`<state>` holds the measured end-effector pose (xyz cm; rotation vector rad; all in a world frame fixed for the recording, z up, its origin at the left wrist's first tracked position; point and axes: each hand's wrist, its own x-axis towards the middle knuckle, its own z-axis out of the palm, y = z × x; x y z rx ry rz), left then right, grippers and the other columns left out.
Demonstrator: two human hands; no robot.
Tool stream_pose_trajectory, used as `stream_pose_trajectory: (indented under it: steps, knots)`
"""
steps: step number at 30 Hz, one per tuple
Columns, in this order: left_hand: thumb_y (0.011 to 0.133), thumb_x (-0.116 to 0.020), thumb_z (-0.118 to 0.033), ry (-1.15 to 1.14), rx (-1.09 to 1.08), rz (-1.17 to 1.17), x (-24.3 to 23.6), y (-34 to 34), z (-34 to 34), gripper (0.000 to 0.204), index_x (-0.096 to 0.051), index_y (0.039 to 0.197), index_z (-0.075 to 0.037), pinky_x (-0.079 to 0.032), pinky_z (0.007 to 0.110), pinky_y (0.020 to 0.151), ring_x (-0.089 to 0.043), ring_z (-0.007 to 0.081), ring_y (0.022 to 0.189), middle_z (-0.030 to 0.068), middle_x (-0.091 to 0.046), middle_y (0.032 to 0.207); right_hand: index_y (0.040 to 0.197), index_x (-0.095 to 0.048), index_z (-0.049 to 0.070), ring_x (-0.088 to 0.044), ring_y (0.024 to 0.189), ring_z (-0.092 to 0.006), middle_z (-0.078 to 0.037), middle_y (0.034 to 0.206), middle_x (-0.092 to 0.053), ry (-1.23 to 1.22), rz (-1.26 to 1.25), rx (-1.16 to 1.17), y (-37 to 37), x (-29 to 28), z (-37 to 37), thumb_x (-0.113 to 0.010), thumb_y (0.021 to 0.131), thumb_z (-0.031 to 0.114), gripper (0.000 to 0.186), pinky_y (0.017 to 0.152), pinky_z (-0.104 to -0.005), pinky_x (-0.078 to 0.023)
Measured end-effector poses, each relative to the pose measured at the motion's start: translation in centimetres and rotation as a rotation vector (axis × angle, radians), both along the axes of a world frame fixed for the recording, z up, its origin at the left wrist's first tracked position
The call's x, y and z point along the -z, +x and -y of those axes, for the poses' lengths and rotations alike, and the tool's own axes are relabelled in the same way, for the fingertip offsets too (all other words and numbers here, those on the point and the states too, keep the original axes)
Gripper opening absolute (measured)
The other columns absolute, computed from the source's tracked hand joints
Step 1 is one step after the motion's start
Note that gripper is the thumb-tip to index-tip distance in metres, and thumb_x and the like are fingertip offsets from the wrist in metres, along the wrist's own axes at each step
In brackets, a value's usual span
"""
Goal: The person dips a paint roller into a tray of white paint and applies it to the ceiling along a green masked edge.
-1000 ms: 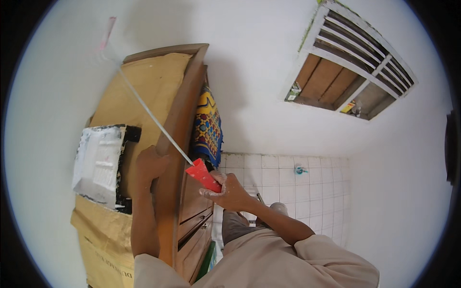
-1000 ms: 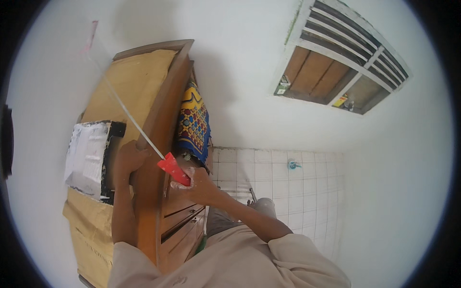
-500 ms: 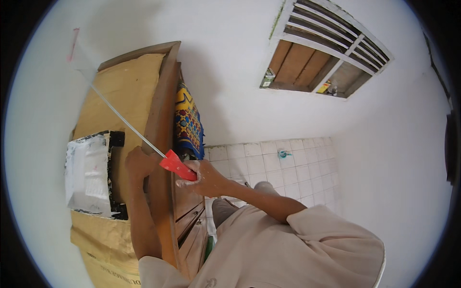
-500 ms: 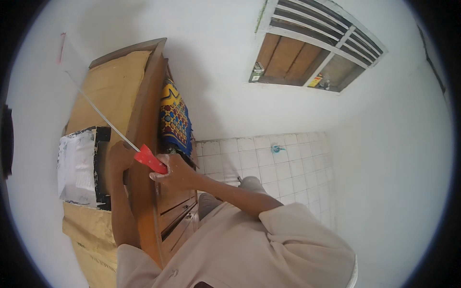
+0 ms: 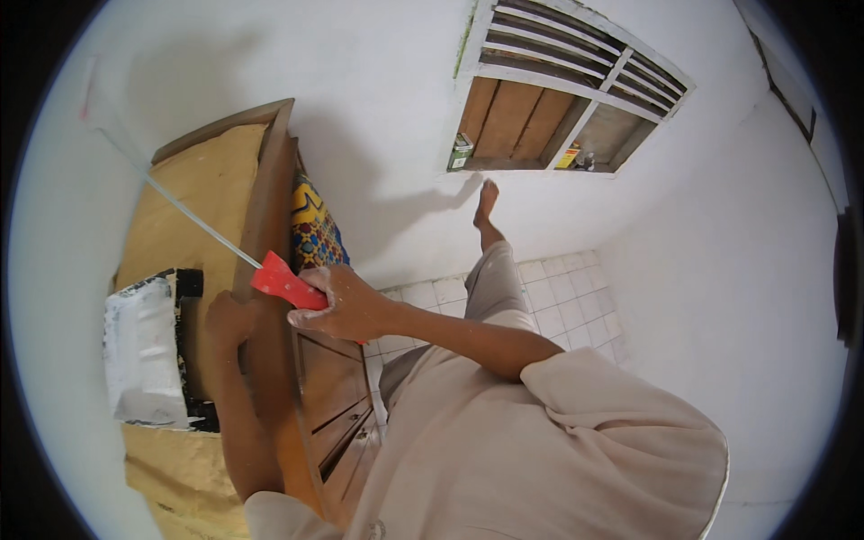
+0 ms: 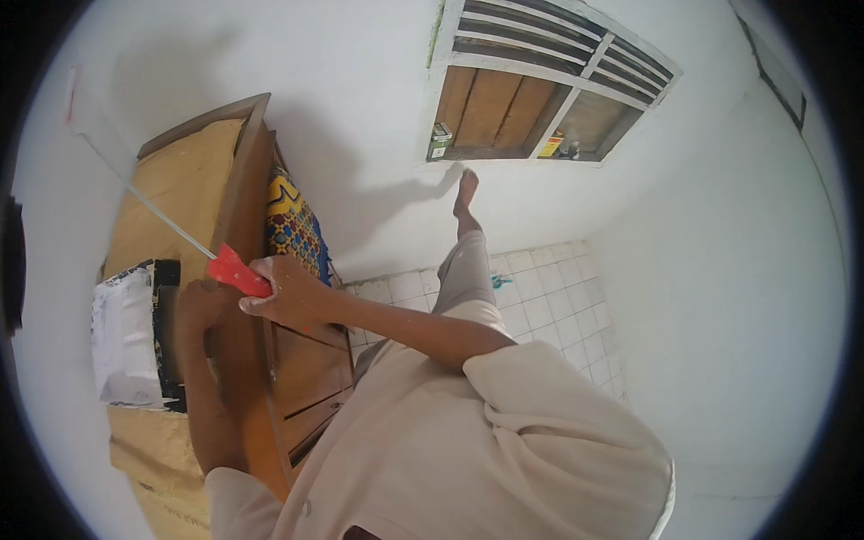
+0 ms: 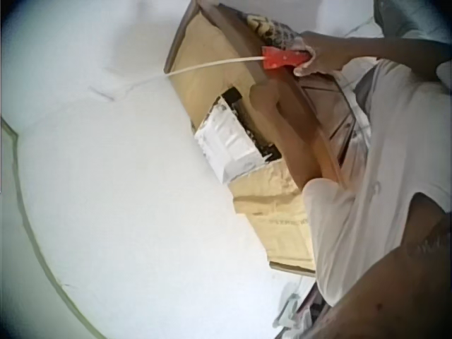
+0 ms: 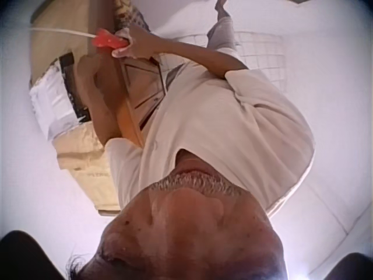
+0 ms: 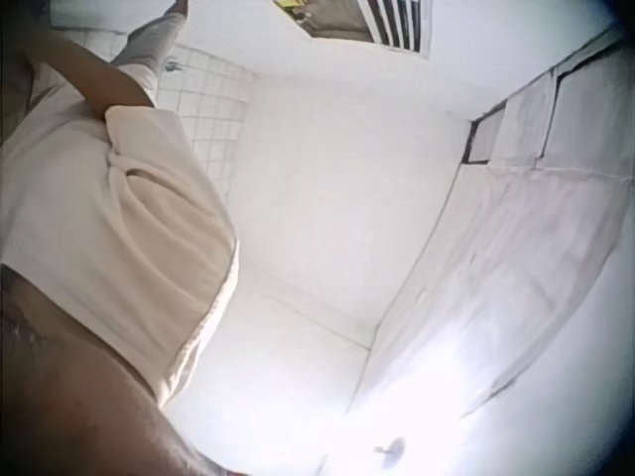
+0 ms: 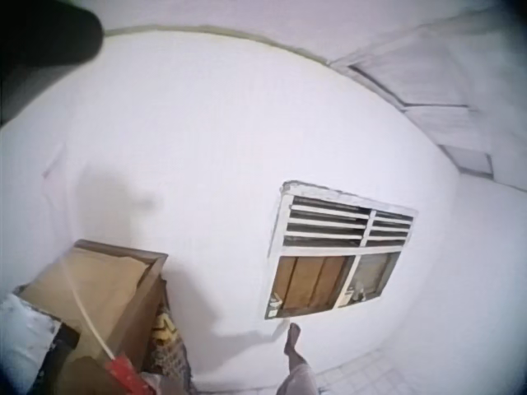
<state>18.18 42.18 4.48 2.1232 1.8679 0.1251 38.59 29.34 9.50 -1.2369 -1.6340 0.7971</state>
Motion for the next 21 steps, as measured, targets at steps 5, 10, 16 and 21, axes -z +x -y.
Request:
stream_pose_trajectory:
  steps: [5,10,16,21]
  knots:
    - [0.068,-0.063,-0.038,0.086,0.001,-0.05,0.8,0.6,-0.4,0.057,-0.061,0.1,0.009,-0.047,0.047,0.088,-0.06,0.0432,0.1,0.03,-0.062,0.103,0.081,-0.054,0.001,-0.051,0.052,-0.0125,-0.004,0.06,-0.05,-0.276,-0.142,-0.138,3.8,-1.9,-0.8,-0.067,0.084,0.023,0.026,0.051,-0.0301,-0.043]
    - [0.075,-0.058,-0.029,0.057,-0.079,-0.094,0.6,1.1,0.6,0.041,-0.06,0.094,0.007,-0.048,0.05,0.082,-0.06,0.0451,0.093,0.0292,-0.063,0.095,0.091,-0.058,0.002,-0.057,0.058,-0.0146,-0.005,0.066,-0.058,-0.156,-0.066,-0.235,7.9,-0.5,-4.2,-0.065,0.085,0.03,0.029,0.056,-0.0309,-0.046]
    - [0.07,-0.064,-0.036,0.119,-0.266,-0.024,-3.0,2.4,3.7,0.043,-0.066,0.084,0.005,-0.049,0.049,0.081,-0.063,0.0438,0.091,0.0287,-0.064,0.091,0.122,-0.051,0.001,-0.058,0.067,-0.0172,-0.009,0.074,-0.058,-0.04,-0.041,-0.209,10.5,-3.0,-6.5,-0.062,0.09,0.032,0.045,0.061,-0.034,-0.046]
    - [0.069,-0.064,-0.047,0.218,-0.308,-0.088,-2.4,3.8,2.3,0.049,-0.068,0.081,0.0,-0.051,0.047,0.078,-0.065,0.0402,0.087,0.024,-0.066,0.089,0.128,-0.046,0.003,-0.053,0.054,-0.0114,-0.005,0.067,-0.055,-0.142,-0.391,-0.225,9.1,-8.7,-8.9,-0.055,0.095,0.026,0.041,0.051,-0.028,-0.044]
